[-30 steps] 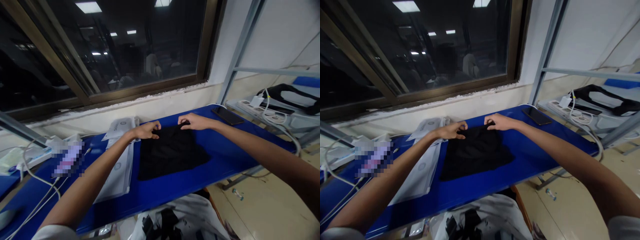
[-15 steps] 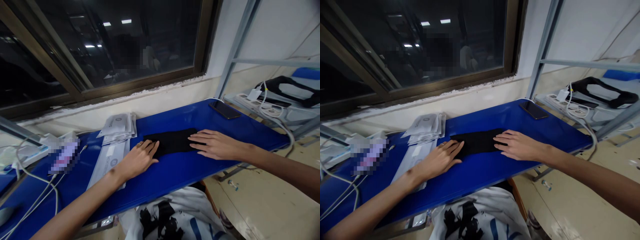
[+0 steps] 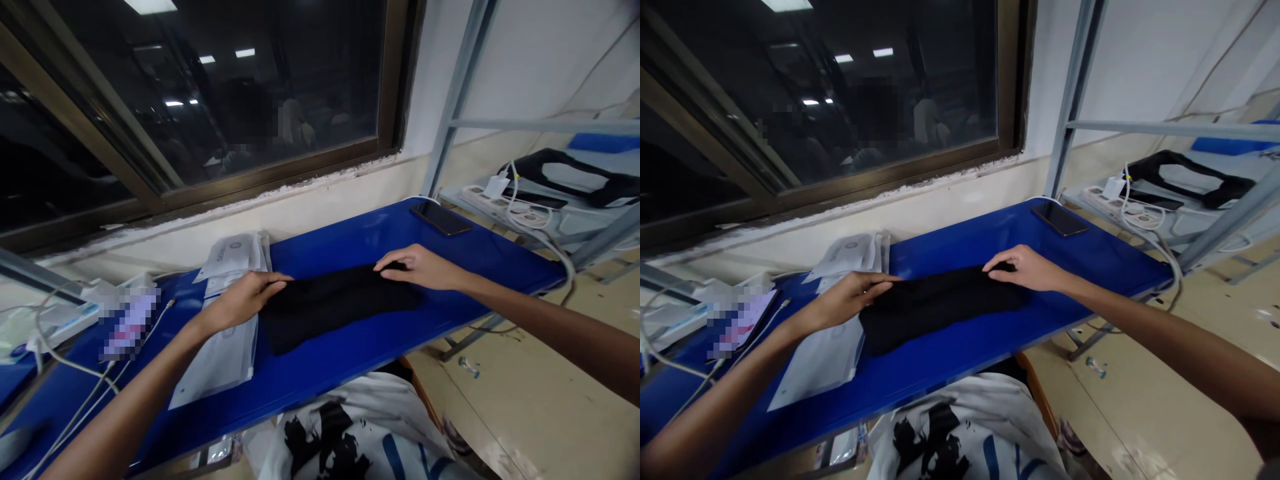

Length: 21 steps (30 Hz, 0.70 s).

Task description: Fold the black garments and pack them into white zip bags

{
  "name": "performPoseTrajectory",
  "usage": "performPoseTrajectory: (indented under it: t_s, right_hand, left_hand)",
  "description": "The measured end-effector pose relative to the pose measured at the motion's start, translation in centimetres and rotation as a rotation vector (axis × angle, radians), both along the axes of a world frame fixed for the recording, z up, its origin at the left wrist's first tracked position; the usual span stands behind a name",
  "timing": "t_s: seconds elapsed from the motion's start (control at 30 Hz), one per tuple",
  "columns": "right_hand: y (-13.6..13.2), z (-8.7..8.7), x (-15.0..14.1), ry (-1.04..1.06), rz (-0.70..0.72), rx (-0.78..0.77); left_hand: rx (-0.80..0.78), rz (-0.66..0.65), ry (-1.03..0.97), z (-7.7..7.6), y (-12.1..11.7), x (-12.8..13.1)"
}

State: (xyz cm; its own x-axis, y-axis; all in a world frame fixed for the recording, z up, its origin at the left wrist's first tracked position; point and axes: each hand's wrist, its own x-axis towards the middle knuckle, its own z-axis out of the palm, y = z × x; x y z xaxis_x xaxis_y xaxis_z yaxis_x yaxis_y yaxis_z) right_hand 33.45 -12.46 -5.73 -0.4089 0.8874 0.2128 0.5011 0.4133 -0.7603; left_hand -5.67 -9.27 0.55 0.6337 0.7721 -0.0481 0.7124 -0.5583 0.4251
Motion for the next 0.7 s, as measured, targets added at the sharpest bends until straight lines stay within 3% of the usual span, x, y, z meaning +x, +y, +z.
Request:
performPoseTrajectory:
  t_s: [0.1, 0.2, 0.33, 0.47, 0.57, 0.7]
  right_hand:
    - [1.0, -1.6, -0.3, -0.105, -0.024, 0.087]
    - [1.4, -2.2, -0.4, -0.213, -0.067, 0.207]
    - [1.3, -1.5, -0.3, -0.261, -0.007, 0.200]
    - [1.2, -0.5, 0.3, -0.224, 0.033, 0.144]
    - [1.2, 0.1, 0.6, -0.225, 0.036, 0.110]
    - [1.4, 0.3, 0.4, -0.252, 0.037, 0.114]
  left_hand:
    - [0.222, -0.040, 0.087, -1.5, -0.4, 1.4]
    - [0.397, -0.103, 0.165, -2.6, -1.4, 3.3]
    - [0.253, -0.125, 0.311, -2.9, -1.8, 4.0]
    - [0.090, -0.116, 0.164, -2.0, -1.2, 2.9]
    - [0.153, -0.076, 0.096, -1.2, -1.0, 2.9]
    - [0.346, -0.175, 0.146, -1.9, -1.2, 4.6]
